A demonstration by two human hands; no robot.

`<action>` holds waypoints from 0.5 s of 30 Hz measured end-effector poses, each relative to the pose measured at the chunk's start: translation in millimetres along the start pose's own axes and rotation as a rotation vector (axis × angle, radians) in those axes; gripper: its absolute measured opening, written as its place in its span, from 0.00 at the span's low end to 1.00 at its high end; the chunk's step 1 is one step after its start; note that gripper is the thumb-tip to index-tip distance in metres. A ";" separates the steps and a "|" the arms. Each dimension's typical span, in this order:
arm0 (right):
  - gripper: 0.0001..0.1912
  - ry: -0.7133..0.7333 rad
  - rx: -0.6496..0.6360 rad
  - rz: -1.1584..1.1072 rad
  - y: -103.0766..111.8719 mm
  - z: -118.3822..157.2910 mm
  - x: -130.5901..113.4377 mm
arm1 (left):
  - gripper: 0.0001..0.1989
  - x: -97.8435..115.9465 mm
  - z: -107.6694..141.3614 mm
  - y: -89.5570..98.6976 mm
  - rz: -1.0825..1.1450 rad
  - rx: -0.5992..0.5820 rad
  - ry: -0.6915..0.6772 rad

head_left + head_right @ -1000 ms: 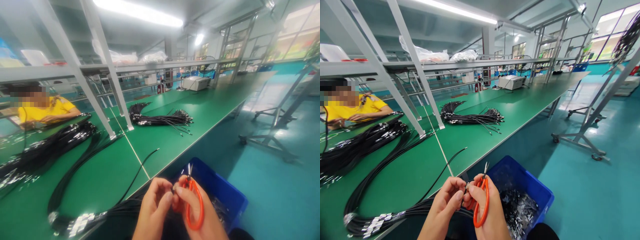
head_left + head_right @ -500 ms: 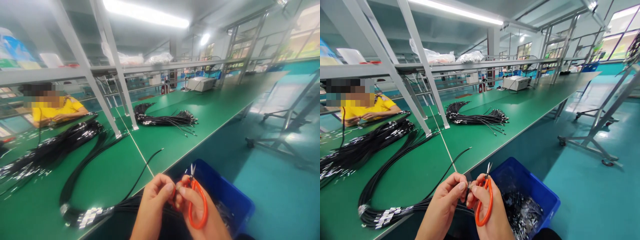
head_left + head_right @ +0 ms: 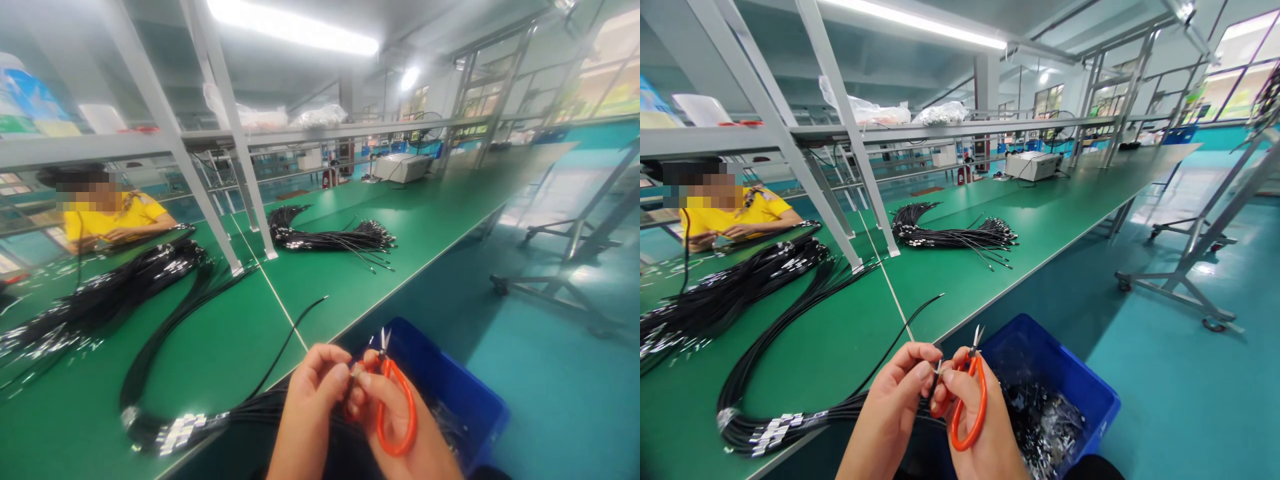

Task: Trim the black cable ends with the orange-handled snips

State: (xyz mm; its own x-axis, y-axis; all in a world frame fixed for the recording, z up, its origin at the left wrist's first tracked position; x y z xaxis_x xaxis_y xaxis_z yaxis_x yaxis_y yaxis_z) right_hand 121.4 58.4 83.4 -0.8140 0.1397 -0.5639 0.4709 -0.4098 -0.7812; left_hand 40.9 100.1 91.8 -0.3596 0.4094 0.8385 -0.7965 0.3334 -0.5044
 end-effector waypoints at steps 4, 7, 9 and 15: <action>0.10 -0.016 -0.005 -0.003 -2.6 1.0 -0.7 | 0.11 -1.2 -3.5 1.0 -0.048 -0.040 -0.026; 0.10 -0.022 0.017 -0.035 0.0 -0.6 0.6 | 0.06 3.2 -3.4 9.7 -0.208 0.031 -0.082; 0.11 -0.015 0.026 -0.060 1.1 -2.1 1.8 | 0.03 17.1 2.8 15.7 -0.489 0.161 -0.290; 0.12 -0.035 -0.015 -0.136 -3.6 -5.7 6.6 | 0.10 38.7 21.3 4.1 -1.180 0.192 -0.756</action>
State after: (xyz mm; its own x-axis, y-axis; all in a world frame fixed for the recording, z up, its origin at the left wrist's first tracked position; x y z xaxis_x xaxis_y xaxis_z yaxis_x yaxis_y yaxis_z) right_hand 116.2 65.9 81.0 -0.8819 0.1618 -0.4428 0.3598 -0.3758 -0.8540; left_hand 13.4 99.3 126.6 0.4331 -0.5924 0.6793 -0.8387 0.0113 0.5445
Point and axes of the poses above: each hand's wrist, its own z-axis away from the middle knuckle, its own y-axis out of the back of the hand, x = y × z, the point moved 5 cm from there along -z, towards the middle knuckle, and after that the axes turned 6 degrees about y, right-handed, at the moved point
